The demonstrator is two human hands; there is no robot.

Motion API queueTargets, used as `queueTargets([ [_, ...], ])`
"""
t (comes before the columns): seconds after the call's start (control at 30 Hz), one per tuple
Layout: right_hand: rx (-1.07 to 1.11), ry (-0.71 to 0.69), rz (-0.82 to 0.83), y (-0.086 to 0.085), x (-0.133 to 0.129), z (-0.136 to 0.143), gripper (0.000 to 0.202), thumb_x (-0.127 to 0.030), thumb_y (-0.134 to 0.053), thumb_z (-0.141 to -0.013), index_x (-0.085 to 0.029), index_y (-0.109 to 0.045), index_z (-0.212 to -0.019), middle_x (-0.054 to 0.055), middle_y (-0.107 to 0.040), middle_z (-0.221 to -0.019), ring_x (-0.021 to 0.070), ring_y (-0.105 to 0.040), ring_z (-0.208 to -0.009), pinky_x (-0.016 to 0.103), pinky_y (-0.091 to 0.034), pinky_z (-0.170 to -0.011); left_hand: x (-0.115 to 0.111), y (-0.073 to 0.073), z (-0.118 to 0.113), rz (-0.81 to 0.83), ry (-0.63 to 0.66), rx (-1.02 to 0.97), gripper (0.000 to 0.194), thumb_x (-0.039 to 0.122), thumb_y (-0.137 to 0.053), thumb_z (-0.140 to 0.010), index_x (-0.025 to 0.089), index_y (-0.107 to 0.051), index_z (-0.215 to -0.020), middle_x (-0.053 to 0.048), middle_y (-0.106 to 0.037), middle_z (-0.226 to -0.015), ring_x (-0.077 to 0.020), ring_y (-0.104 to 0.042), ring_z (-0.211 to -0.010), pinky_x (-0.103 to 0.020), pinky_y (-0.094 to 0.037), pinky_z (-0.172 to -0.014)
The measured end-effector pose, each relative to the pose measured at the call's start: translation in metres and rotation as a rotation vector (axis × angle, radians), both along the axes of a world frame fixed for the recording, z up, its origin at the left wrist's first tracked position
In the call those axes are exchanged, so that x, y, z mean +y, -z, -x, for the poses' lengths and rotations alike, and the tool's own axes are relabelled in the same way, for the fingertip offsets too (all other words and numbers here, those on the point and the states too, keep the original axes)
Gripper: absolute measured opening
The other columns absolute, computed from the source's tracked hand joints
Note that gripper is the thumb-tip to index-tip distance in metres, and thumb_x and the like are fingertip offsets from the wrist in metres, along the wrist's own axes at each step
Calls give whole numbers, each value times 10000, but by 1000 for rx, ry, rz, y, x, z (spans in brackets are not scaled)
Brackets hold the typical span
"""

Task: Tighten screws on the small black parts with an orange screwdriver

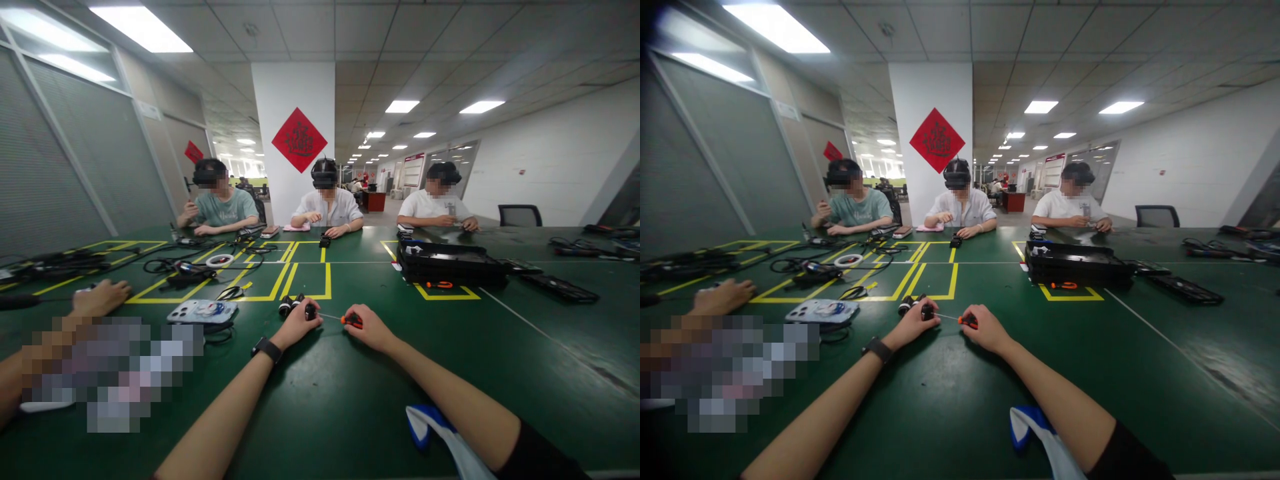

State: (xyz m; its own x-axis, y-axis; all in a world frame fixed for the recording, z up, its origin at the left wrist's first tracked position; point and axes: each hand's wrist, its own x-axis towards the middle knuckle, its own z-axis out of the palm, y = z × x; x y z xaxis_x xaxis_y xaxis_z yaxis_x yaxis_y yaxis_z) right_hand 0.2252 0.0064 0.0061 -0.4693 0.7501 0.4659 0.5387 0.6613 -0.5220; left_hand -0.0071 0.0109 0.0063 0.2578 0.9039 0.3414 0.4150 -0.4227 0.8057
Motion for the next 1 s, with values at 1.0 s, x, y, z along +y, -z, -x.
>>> queueTargets([
  [1.0,-14,-12,-17,0,2,0,61,-166,-545,-762,-169,-579,-813,28,-556,-831,158,-482,-815,284,-379,-741,-1,-2,0,-4,-13,12,242,242,-613,-671,171,-505,-876,18,-567,-752,-117,-548,-690,-275,-444,-706],
])
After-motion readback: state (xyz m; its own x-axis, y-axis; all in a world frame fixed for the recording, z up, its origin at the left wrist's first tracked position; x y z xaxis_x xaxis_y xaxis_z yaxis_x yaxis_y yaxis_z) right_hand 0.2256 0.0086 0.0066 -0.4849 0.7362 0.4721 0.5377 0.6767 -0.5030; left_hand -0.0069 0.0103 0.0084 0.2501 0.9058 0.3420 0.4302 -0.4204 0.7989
